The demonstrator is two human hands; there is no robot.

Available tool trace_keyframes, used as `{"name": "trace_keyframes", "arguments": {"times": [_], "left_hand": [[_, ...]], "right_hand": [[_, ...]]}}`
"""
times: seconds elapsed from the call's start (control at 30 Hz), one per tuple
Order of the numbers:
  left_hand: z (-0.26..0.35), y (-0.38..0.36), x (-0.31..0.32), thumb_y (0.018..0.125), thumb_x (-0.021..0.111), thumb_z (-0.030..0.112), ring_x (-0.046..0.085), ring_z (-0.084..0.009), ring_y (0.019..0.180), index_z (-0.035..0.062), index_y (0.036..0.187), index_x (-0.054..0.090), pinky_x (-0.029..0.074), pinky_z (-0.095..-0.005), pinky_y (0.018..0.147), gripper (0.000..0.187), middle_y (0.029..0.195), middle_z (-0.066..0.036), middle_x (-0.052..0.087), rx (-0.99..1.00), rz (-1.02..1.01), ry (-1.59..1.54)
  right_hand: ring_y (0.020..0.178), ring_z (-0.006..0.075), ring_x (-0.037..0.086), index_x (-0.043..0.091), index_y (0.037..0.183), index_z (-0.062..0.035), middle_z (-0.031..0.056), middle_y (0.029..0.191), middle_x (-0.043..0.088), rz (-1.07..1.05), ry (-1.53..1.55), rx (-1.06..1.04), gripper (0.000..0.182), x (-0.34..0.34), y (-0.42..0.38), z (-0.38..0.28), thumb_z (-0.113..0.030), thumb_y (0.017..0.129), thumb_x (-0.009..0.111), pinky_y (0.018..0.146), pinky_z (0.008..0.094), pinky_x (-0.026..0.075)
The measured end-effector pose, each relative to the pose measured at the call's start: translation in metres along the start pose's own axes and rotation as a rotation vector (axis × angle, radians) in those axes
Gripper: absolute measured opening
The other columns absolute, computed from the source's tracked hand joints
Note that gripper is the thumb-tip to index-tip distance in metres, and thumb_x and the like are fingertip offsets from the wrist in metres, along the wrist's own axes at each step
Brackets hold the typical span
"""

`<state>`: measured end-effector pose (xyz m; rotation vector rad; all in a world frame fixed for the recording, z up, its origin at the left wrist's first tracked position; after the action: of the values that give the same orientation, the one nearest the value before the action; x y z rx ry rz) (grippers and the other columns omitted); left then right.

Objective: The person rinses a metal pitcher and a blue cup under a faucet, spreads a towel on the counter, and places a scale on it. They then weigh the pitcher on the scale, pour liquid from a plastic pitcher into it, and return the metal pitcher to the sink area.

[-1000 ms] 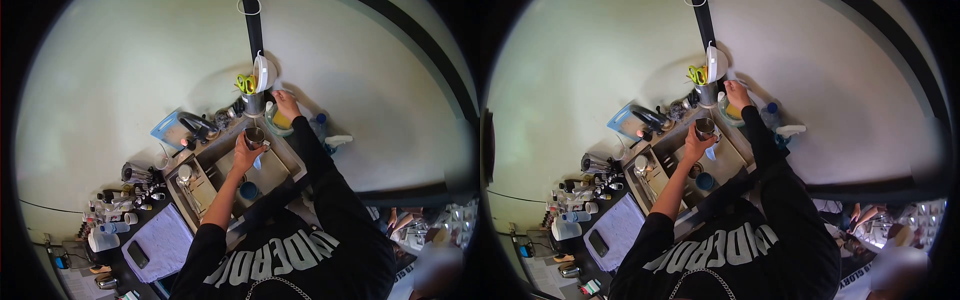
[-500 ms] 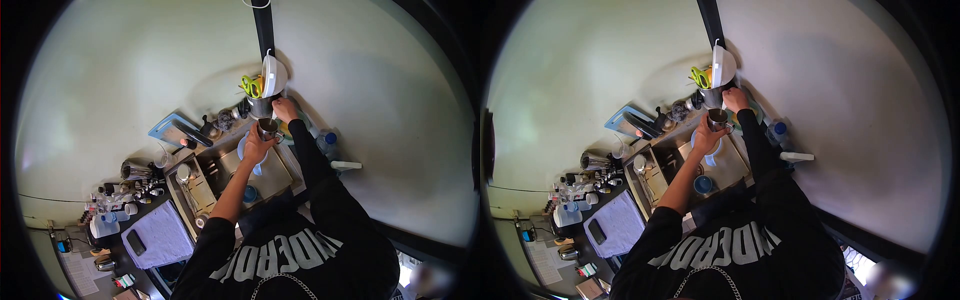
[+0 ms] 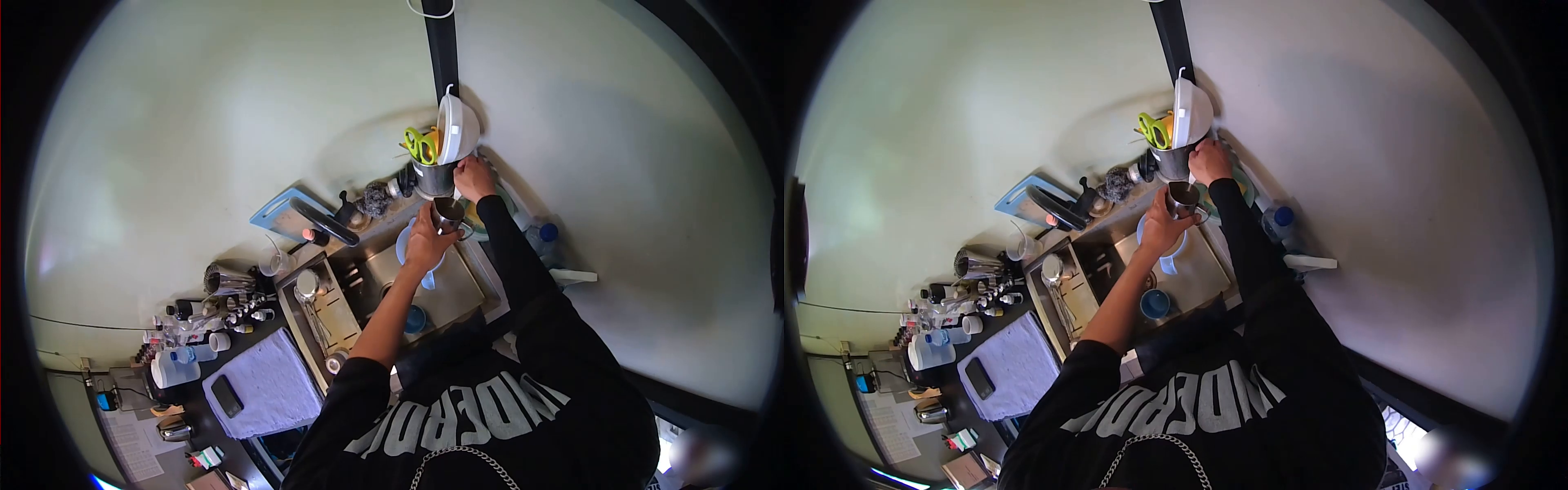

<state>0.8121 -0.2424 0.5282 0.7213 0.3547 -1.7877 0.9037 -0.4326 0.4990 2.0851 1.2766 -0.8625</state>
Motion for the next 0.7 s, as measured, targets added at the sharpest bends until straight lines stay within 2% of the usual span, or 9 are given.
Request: {"name": "trace_keyframes", "arguments": {"times": [0.03,0.17,0.23,0.4,0.5,0.57,0.6,0.67,0.7], "left_hand": [[-0.002,-0.004,0.002,0.065,0.091,0.034,0.063,-0.0385,0.105,-0.0024,0.137,0.042,0.050,-0.0458,0.092,0.094,0.117,-0.023,0.063,-0.008,-0.013,-0.017],[-0.008,-0.003,0.003,0.065,0.091,0.035,0.063,-0.0392,0.105,-0.0025,0.136,0.042,0.050,-0.0459,0.092,0.094,0.117,-0.023,0.063,-0.020,0.000,-0.002],[-0.006,-0.004,0.002,0.066,0.091,0.035,0.063,-0.0392,0.105,-0.0027,0.136,0.042,0.050,-0.0459,0.091,0.094,0.117,-0.024,0.062,-0.012,-0.006,-0.068],[-0.001,-0.005,-0.003,0.066,0.091,0.035,0.062,-0.0384,0.104,-0.0037,0.136,0.042,0.050,-0.0442,0.091,0.094,0.115,-0.024,0.062,-0.013,0.003,-0.037],[-0.002,-0.004,0.000,0.066,0.091,0.034,0.062,-0.0378,0.103,-0.0035,0.135,0.042,0.050,-0.0436,0.091,0.093,0.114,-0.023,0.062,-0.014,0.007,-0.047],[-0.008,-0.003,0.000,0.065,0.091,0.034,0.062,-0.0375,0.103,-0.0032,0.135,0.042,0.050,-0.0434,0.091,0.093,0.113,-0.023,0.062,-0.017,0.016,-0.049],[-0.010,-0.001,0.001,0.065,0.091,0.033,0.062,-0.0369,0.101,-0.0030,0.134,0.043,0.050,-0.0438,0.090,0.092,0.110,-0.023,0.063,-0.007,0.022,-0.045],[-0.008,-0.008,0.005,0.065,0.092,0.033,0.062,-0.0364,0.100,-0.0029,0.134,0.043,0.050,-0.0443,0.089,0.092,0.107,-0.022,0.063,0.010,0.027,-0.055],[-0.006,-0.006,0.004,0.065,0.092,0.033,0.062,-0.0359,0.098,-0.0029,0.133,0.043,0.050,-0.0447,0.087,0.091,0.104,-0.021,0.063,0.048,0.053,-0.053]], "right_hand": [[0.112,0.0407,0.060,0.063,0.105,-0.0083,0.0189,0.122,0.060,-0.048,-0.023,0.016,0.028,-0.002,-0.002,0.001,-0.031,0.089,0.055,0.094,0.0529,0.050],[0.113,0.0412,0.060,0.063,0.104,-0.0072,0.0199,0.124,0.059,-0.051,-0.086,0.085,0.028,-0.001,-0.018,-0.007,-0.030,0.091,0.053,0.095,0.0528,0.050],[0.100,0.0430,0.061,0.063,0.098,-0.0015,0.0246,0.103,0.063,0.140,-0.153,-0.016,0.026,-0.008,-0.026,-0.013,-0.022,0.091,0.049,0.089,0.0531,0.050],[0.100,0.0433,0.061,0.065,0.096,-0.0002,0.0258,0.104,0.064,0.153,-0.132,-0.048,0.029,-0.008,-0.014,-0.009,-0.022,0.093,0.046,0.090,0.0511,0.051],[0.106,0.0427,0.062,0.067,0.100,-0.0004,0.0246,0.114,0.062,0.069,-0.030,0.015,0.031,-0.013,-0.010,-0.008,-0.025,0.093,0.049,0.092,0.0518,0.051],[0.098,0.0430,0.062,0.065,0.087,0.0027,0.0267,0.095,0.065,0.166,-0.087,-0.098,0.030,-0.001,-0.014,-0.005,-0.021,0.092,0.048,0.089,0.0510,0.050],[0.098,0.0430,0.062,0.065,0.087,0.0027,0.0267,0.095,0.065,0.150,-0.092,-0.099,0.030,0.010,-0.012,0.004,-0.021,0.092,0.048,0.089,0.0510,0.050],[0.099,0.0428,0.063,0.066,0.095,-0.0014,0.0234,0.105,0.064,0.040,-0.323,-0.197,0.027,0.024,-0.002,0.015,-0.025,0.092,0.052,0.089,0.0509,0.052],[0.102,0.0421,0.062,0.065,0.094,-0.0018,0.0234,0.105,0.063,0.133,-0.213,-0.106,0.026,0.009,-0.010,0.006,-0.025,0.092,0.054,0.089,0.0510,0.052]]}}
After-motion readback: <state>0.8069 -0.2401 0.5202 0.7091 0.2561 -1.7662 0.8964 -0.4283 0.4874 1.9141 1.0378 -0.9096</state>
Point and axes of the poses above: each hand's wrist, its own y-axis towards the middle knuckle, its own x-axis out of the palm, z = x × y, the point moved 5 cm from there along y, towards the middle knuckle
